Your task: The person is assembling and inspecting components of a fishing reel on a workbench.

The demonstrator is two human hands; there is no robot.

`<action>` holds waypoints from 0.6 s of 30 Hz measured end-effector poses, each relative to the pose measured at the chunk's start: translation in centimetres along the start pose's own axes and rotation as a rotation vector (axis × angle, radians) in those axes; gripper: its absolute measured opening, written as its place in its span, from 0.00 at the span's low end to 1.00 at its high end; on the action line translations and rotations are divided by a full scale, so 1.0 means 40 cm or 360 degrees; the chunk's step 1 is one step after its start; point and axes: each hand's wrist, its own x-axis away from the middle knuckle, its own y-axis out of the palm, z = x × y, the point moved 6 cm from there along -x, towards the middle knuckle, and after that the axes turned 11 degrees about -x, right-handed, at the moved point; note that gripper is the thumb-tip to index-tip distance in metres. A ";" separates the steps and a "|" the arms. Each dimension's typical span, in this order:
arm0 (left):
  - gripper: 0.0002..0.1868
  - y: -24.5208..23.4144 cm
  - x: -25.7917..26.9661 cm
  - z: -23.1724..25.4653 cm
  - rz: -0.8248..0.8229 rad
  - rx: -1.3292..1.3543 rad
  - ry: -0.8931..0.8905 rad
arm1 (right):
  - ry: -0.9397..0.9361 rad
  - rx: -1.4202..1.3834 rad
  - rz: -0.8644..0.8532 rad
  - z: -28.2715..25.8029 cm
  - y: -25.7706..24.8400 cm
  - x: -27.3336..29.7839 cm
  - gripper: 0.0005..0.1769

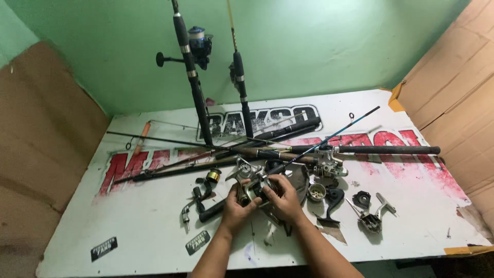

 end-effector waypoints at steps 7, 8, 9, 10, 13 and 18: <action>0.33 -0.004 -0.001 0.018 -0.0029 0.0069 -0.0014 | -0.0209 0.0078 0.0025 -0.036 0.010 0.001 0.22; 0.34 -0.003 -0.001 0.020 -0.0032 0.0077 -0.0028 | -0.0220 0.0079 0.0050 -0.039 0.008 0.002 0.21; 0.34 -0.002 0.000 0.022 -0.0037 0.0085 -0.0042 | -0.0232 0.0081 0.0077 -0.042 0.006 0.005 0.21; 0.34 -0.003 0.002 0.025 -0.0039 0.0087 -0.0046 | -0.0226 0.0082 0.0079 -0.039 0.003 0.004 0.21; 0.34 -0.006 0.000 0.040 -0.0020 0.0090 0.0005 | -0.0204 -0.0033 0.0134 -0.013 -0.016 -0.002 0.22; 0.33 -0.010 -0.001 0.043 0.0057 0.0117 -0.0079 | 0.0066 -0.0351 0.0293 0.048 -0.050 0.001 0.23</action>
